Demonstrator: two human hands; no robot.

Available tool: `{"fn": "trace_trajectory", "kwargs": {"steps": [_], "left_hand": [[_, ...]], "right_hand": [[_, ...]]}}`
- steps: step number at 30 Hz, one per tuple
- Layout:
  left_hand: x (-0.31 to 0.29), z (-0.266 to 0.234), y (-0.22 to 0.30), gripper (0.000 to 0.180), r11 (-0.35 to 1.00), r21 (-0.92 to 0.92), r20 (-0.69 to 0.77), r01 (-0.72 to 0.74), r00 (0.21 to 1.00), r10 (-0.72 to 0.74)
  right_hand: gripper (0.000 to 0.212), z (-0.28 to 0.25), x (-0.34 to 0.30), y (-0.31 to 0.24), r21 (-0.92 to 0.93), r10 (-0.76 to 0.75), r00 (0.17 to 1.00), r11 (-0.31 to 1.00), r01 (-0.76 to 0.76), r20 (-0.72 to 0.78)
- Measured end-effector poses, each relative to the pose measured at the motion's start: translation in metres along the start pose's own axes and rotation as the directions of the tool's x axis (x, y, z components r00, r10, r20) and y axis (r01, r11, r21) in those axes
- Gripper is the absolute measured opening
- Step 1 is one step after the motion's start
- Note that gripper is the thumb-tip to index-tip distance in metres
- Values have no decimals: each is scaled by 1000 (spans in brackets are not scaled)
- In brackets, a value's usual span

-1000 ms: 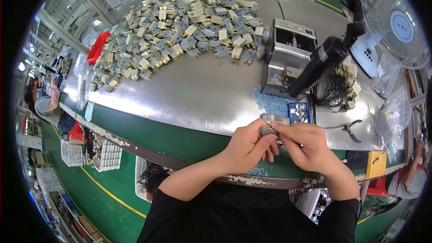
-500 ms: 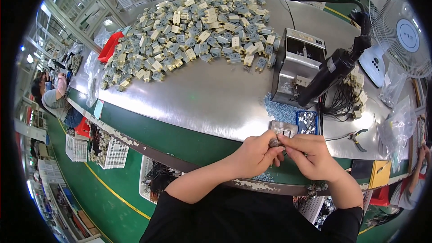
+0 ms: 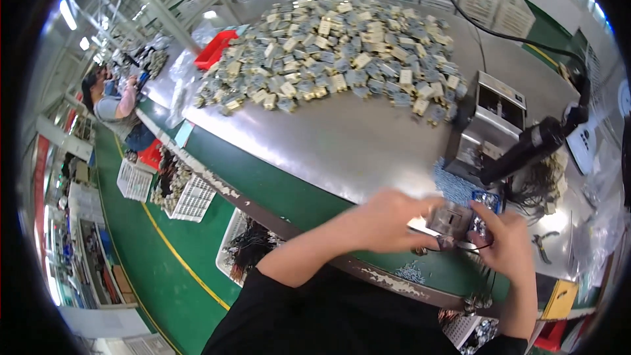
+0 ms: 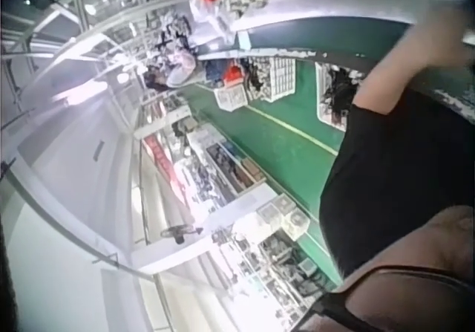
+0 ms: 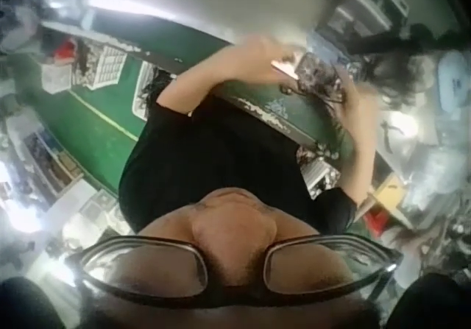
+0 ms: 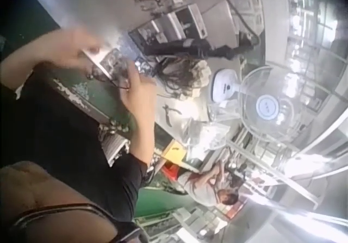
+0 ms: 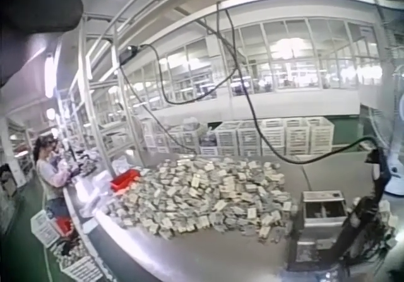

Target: The worker is assembling electronic components on a production line, connecting wires to metal housing and using an electric screwdriver.

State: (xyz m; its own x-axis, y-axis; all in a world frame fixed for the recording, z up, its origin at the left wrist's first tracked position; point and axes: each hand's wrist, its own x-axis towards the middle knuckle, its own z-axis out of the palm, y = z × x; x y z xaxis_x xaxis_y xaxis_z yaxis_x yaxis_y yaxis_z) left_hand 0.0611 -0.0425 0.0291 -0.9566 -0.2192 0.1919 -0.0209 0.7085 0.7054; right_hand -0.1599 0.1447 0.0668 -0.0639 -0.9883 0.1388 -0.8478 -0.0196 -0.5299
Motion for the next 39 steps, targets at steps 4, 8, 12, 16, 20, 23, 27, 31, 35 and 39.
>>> {"fn": "trace_trajectory", "kwargs": {"steps": [4, 8, 12, 16, 20, 23, 27, 31, 35, 39], "left_hand": [[-27, -54, -109, 28, 880, 175, -693, 441, 690, -208], [-64, -117, -200, 44, 682, 309, -882, 663, 468, -55], [-50, -143, -226, 59, 561, 352, -881, 749, 468, -72], [-34, -154, -236, 52, 562, 190, -862, 805, 410, -297], [-34, -148, -256, 48, 552, 235, -874, 800, 423, -241], [-32, -149, -257, 50, 506, 239, -890, 828, 395, -226], [-29, -157, -260, 52, 434, 266, -892, 861, 391, -227], [-39, -158, -260, 54, 460, 254, -901, 851, 380, -206], [-36, -129, -213, 45, 660, 121, -906, 742, 354, -233], [-21, -55, -146, 45, 981, -64, -785, 181, 598, -162]], "right_hand": [[24, 13, -24, 51, -238, 98, 984, 962, -132, -149], [21, 17, -28, 73, -196, 223, 964, 949, -248, -143], [20, 19, -20, 77, -151, 275, 954, 945, -291, -123], [20, 24, -18, 87, -95, 254, 957, 959, -269, -142], [21, 23, -32, 92, -108, 295, 947, 945, -309, -127], [22, 22, -36, 89, -95, 300, 945, 945, -313, -129], [19, 24, -36, 85, -52, 303, 950, 950, -307, -73], [15, 28, -35, 84, -67, 285, 957, 955, -288, -52], [14, 29, -32, 78, -137, 302, 951, 941, -308, -64], [11, 32, -31, 79, -143, 284, 958, 947, -286, -34]]}}
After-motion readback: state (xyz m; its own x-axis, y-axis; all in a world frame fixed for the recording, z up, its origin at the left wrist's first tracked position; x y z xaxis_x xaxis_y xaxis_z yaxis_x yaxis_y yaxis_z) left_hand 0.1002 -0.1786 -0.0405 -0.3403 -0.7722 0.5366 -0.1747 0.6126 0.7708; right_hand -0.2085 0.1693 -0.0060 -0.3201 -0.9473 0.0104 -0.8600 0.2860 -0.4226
